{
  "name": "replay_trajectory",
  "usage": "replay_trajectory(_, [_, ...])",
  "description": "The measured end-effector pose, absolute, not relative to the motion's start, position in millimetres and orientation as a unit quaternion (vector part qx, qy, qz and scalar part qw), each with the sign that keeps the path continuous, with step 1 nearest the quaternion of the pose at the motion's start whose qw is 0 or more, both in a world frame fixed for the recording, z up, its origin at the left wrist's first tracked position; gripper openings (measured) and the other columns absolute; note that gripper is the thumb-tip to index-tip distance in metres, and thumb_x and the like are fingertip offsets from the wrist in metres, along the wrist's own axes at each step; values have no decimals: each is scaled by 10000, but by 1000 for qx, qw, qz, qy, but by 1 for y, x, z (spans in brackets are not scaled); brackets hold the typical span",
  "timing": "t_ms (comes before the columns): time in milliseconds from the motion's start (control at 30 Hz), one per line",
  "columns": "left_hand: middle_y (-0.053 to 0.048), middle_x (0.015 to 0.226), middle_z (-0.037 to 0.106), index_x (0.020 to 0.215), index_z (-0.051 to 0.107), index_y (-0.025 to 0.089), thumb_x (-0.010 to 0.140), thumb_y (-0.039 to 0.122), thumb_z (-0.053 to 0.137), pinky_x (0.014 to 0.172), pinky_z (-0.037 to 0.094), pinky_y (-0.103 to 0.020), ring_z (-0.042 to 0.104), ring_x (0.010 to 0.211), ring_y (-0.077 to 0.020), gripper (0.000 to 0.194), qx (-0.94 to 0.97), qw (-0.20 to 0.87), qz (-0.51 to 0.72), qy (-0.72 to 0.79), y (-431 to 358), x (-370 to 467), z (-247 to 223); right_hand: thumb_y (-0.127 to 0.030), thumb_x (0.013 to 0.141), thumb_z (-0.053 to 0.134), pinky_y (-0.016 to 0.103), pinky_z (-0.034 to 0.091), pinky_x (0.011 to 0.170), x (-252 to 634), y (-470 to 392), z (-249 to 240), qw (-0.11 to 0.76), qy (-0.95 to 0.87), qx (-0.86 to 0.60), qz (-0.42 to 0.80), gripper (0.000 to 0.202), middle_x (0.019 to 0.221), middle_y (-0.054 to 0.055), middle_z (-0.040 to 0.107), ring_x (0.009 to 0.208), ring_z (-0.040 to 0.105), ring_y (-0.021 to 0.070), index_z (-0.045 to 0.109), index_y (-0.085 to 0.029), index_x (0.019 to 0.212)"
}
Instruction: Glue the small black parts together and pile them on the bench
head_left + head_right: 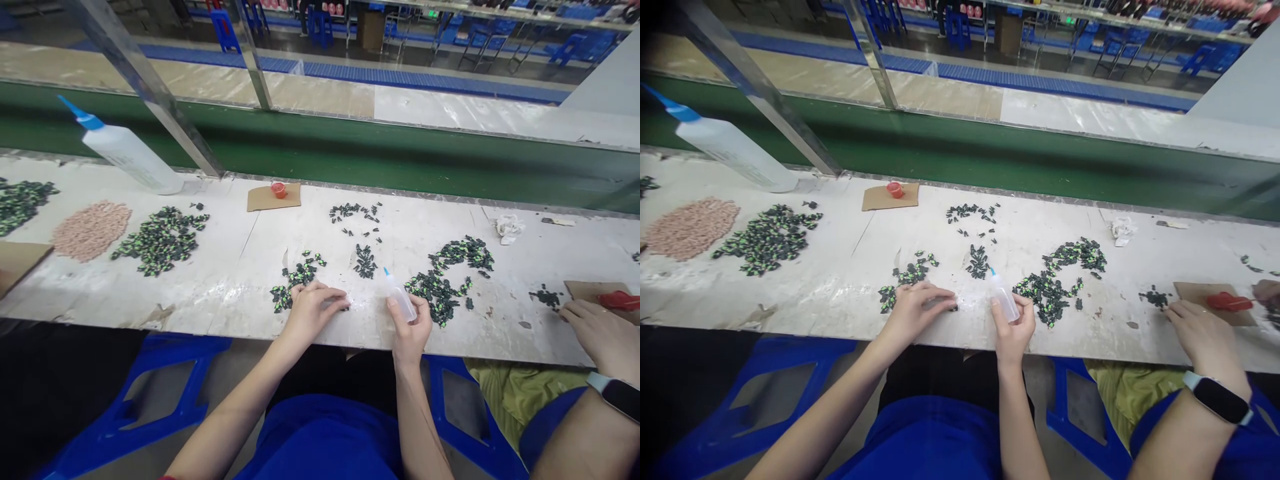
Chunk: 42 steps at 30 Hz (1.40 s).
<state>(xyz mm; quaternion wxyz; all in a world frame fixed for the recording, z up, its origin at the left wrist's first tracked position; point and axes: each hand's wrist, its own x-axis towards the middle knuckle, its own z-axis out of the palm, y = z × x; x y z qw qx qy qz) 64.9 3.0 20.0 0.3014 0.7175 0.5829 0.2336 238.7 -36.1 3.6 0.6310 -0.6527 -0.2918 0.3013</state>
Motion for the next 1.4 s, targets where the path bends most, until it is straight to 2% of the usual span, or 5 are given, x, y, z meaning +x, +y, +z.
replay_trajectory(267, [-59, 946, 761, 874, 734, 252, 860, 185, 566, 838, 306, -425, 596, 965, -280, 182, 778, 211, 197, 558, 63, 97, 36, -266, 599, 798, 429, 502, 907, 237, -23, -2, 666, -334, -583, 323, 445, 991, 106, 722, 972, 679, 229, 454, -223, 879])
replay_trajectory(600, [-88, 863, 742, 813, 721, 228, 863, 127, 497, 804, 313, -422, 586, 927, -288, 251, 825, 189, 132, 516, 67, 91, 24, -320, 617, 830, 445, 513, 895, 230, -37, -4, 626, -423, -638, 146, 674, 1181, 149, 619, 1060, 607, 259, 497, -192, 1190])
replay_trajectory(700, [-80, 860, 735, 779, 711, 221, 858, 134, 502, 841, 340, -436, 594, 925, -279, 240, 807, 205, 163, 529, 54, 83, 26, -295, 659, 817, 387, 551, 750, 217, -52, -4, 626, -449, -634, 70, 498, 1042, 111, 648, 891, 629, 224, 572, -200, 1083])
replay_trajectory(1000, [-42, 873, 757, 850, 733, 201, 830, 290, 623, 819, 515, -318, 685, 861, -208, 143, 648, 496, 344, 465, -5, 72, 29, -345, 807, 679, 318, 590, 702, 199, -56, -5, 609, -385, -577, 383, 166, 814, 47, 700, 752, 683, 181, 687, -181, 829])
replay_trajectory(1400, [-53, 1013, 702, 908, 694, 238, 867, 176, 604, 818, 435, -374, 585, 1014, -245, 117, 761, 229, 257, 549, -21, 64, -5, -366, 799, 646, 310, 580, 685, 205, -57, -7, 529, -419, -629, 386, 205, 819, 68, 734, 732, 690, 192, 726, -177, 809])
